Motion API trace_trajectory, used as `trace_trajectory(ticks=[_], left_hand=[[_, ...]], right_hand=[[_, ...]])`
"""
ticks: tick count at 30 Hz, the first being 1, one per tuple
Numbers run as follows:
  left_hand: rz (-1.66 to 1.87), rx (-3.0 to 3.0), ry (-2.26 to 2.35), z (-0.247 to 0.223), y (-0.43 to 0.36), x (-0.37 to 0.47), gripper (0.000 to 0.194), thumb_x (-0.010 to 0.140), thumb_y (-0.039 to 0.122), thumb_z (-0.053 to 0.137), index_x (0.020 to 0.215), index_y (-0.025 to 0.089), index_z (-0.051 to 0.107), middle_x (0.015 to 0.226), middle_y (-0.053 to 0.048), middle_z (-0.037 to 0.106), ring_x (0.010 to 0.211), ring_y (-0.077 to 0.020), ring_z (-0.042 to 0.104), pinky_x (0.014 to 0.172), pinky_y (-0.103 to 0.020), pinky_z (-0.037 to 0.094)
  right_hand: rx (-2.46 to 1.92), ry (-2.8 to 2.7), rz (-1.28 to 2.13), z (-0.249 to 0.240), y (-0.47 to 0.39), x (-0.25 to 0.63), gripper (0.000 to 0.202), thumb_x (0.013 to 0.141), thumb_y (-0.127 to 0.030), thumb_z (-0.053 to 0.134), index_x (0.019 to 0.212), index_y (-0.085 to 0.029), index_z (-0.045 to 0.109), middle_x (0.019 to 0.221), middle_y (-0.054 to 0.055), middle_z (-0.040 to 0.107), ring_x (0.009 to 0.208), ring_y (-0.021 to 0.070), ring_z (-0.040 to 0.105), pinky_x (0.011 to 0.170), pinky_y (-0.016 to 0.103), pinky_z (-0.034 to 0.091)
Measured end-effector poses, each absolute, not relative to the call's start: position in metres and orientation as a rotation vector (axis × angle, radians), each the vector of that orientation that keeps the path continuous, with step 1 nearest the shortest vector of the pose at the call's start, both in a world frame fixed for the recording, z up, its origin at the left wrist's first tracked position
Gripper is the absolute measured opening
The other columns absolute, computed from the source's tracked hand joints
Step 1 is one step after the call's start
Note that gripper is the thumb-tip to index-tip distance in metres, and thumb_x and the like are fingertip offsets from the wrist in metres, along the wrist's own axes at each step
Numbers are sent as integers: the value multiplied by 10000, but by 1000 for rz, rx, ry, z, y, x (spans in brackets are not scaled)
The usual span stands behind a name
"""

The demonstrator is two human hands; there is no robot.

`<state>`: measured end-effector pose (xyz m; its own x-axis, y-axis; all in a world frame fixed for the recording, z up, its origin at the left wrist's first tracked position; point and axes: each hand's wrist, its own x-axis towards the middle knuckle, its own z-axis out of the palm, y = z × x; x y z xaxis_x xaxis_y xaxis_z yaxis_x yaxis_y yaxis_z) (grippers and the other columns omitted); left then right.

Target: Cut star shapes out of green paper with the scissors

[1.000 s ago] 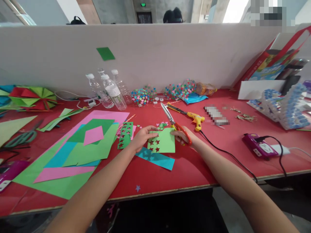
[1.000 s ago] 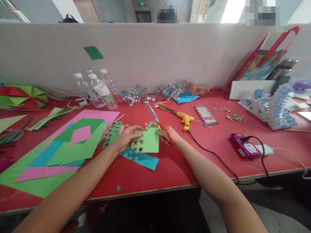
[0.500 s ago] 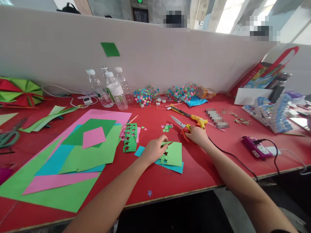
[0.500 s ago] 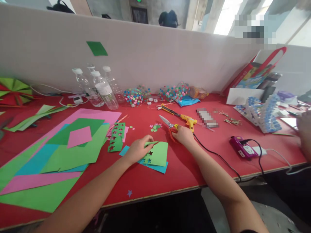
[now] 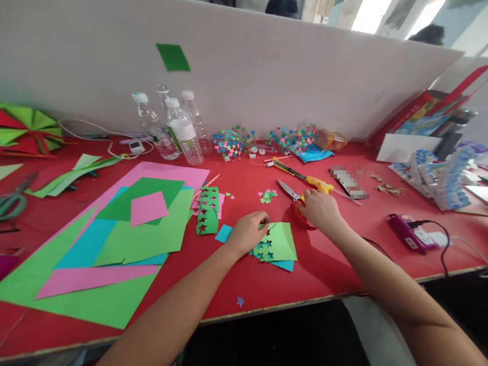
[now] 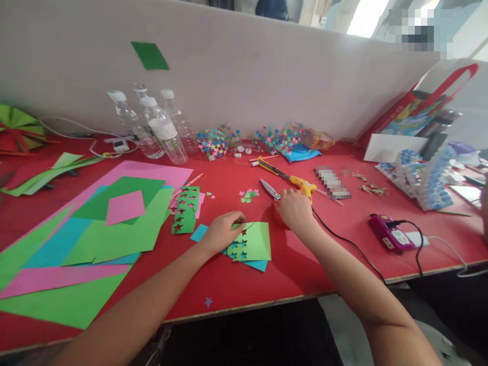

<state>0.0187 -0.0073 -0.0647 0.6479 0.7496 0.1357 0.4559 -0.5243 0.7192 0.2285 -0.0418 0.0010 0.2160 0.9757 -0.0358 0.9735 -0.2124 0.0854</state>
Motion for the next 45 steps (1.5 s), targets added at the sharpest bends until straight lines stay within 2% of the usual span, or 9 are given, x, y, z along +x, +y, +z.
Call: trace_trajectory(ticks=[6, 12, 17, 22, 27, 32, 34, 39, 45], left_hand=[[462, 2263, 984, -68, -6, 29, 104, 831, 217, 505, 847, 217, 608, 879, -29, 714, 846, -195, 660, 768, -293, 475], [483, 2076, 1024, -70, 3, 26, 215, 797, 146, 517, 943, 149, 674, 938, -83, 741, 852, -204, 680, 723, -268, 481], [529, 2050, 1053, -74, 6, 28, 186, 812, 163, 508, 841, 132, 688, 793, -89, 733, 741, -201, 671, 619, -258, 437], [575, 2067, 1009, -77, 5, 27, 161, 829, 211, 514, 839, 154, 664, 802, -81, 725, 755, -199, 667, 650, -268, 450], [628, 1993, 941, -75, 4, 26, 127, 795, 117, 500, 834, 187, 599, 836, -33, 683, 809, -160, 636, 749, -270, 483], [680, 2053, 877, -72, 2, 22, 153, 791, 87, 473, 826, 187, 584, 884, -34, 630, 867, -159, 602, 814, -297, 481], [650, 2111, 860, -71, 2, 20, 184, 801, 86, 457, 864, 184, 600, 923, -45, 623, 885, -167, 601, 831, -313, 487], [608, 2236, 922, -68, 2, 16, 212, 798, 76, 460, 887, 173, 627, 927, -59, 610, 897, -188, 605, 828, -337, 484], [650, 2364, 980, -57, 13, 3, 130, 823, 127, 515, 886, 174, 618, 947, -57, 619, 868, -172, 594, 815, -335, 486]], right_hand=[[1933, 2477, 2, 3, 34, 141, 244, 959, -258, 450, 1070, -157, 643, 987, 141, 709, 921, 232, 657, 718, 278, 444], [1638, 2737, 40, -22, 128, 69, 287, 904, -67, 449, 1141, -95, 609, 1098, 185, 674, 1007, 241, 625, 768, 298, 469], [1443, 2804, 117, -35, 150, 65, 235, 897, -84, 474, 1076, -96, 625, 1071, 188, 670, 1015, 250, 604, 781, 323, 458], [1356, 2808, 185, -35, 149, 71, 202, 924, -204, 476, 1037, -121, 622, 1012, 165, 661, 989, 249, 583, 750, 331, 431], [1484, 2738, 294, -12, 152, 113, 180, 901, -221, 473, 1000, -137, 598, 991, 168, 647, 888, 258, 599, 675, 336, 401], [2211, 2679, 462, 11, 110, 177, 157, 836, -146, 475, 970, -144, 557, 860, 97, 655, 776, 208, 598, 656, 305, 417], [2536, 2803, 194, 12, 73, 190, 94, 823, -152, 485, 902, -171, 532, 739, 31, 610, 658, 165, 567, 611, 287, 430], [2344, 2788, -1616, -12, -20, 196, 59, 832, -202, 557, 792, -185, 517, 617, -11, 592, 495, 107, 542, 486, 241, 432], [2302, 2507, -2316, -46, -55, 197, 98, 859, -271, 550, 813, -188, 525, 636, -10, 623, 525, 120, 588, 529, 267, 485]])
